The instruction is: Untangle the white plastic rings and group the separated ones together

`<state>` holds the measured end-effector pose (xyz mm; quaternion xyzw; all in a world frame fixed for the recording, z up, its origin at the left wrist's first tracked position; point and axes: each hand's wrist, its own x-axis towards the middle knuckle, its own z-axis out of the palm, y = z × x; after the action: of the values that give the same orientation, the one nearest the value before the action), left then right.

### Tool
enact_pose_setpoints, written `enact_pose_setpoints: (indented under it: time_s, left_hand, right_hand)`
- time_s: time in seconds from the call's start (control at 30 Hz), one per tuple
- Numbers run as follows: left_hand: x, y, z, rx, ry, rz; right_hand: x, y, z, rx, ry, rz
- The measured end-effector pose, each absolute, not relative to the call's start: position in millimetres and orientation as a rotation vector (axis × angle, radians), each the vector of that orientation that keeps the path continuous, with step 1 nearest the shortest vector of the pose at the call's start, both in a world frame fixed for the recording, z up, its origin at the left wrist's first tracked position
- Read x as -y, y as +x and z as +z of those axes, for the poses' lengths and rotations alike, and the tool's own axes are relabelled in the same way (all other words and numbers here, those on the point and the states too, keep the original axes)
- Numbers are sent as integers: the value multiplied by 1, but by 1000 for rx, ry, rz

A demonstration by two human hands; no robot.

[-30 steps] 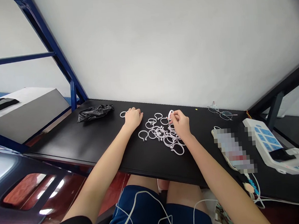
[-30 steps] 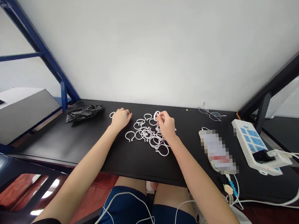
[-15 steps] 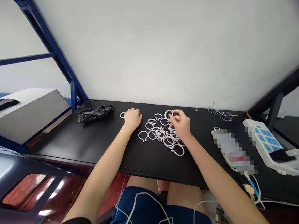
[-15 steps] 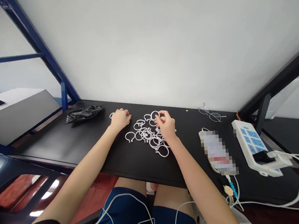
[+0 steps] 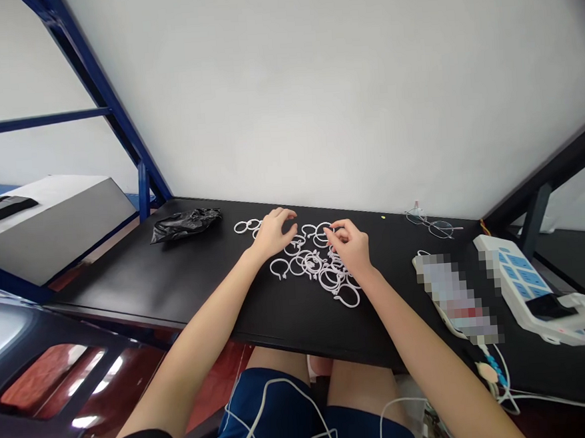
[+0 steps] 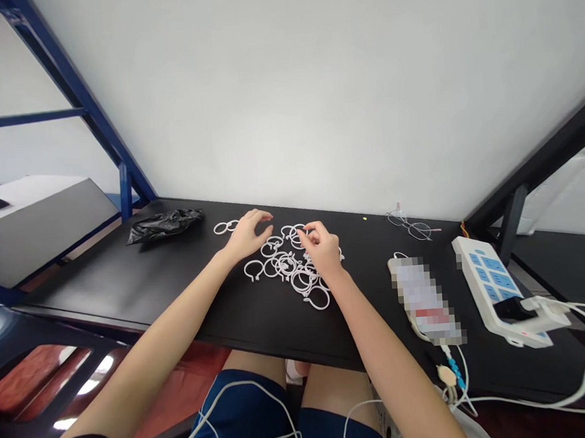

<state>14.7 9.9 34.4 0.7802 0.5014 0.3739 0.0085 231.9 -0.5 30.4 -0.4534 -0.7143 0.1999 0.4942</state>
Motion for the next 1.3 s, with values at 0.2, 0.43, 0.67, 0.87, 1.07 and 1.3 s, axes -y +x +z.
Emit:
enact_pose_setpoints:
  time_s: [0.2, 0.43, 0.67, 0.87, 1.07, 1.3]
  left_hand:
    - [8, 40, 36, -1240, 2667, 1001]
    - [8, 46, 32, -1141, 2724, 981]
    - [6, 42, 33, -1179, 2724, 979]
    - [3, 40, 31, -1231, 2709, 934]
    - [0, 38, 27, -1247, 2688, 956]
    - [0, 38, 28, -1277, 2683, 942]
  right_hand:
    - [-1, 230, 24, 1810, -1039, 442]
    - [3, 224, 24, 1872, -924, 425]
    - [5, 223, 26, 1890, -937, 453]
    - [7, 221, 28, 1920, -928, 419]
    - [7, 223, 29, 1914, -920, 406]
    - [3, 226, 26, 1918, -887, 304]
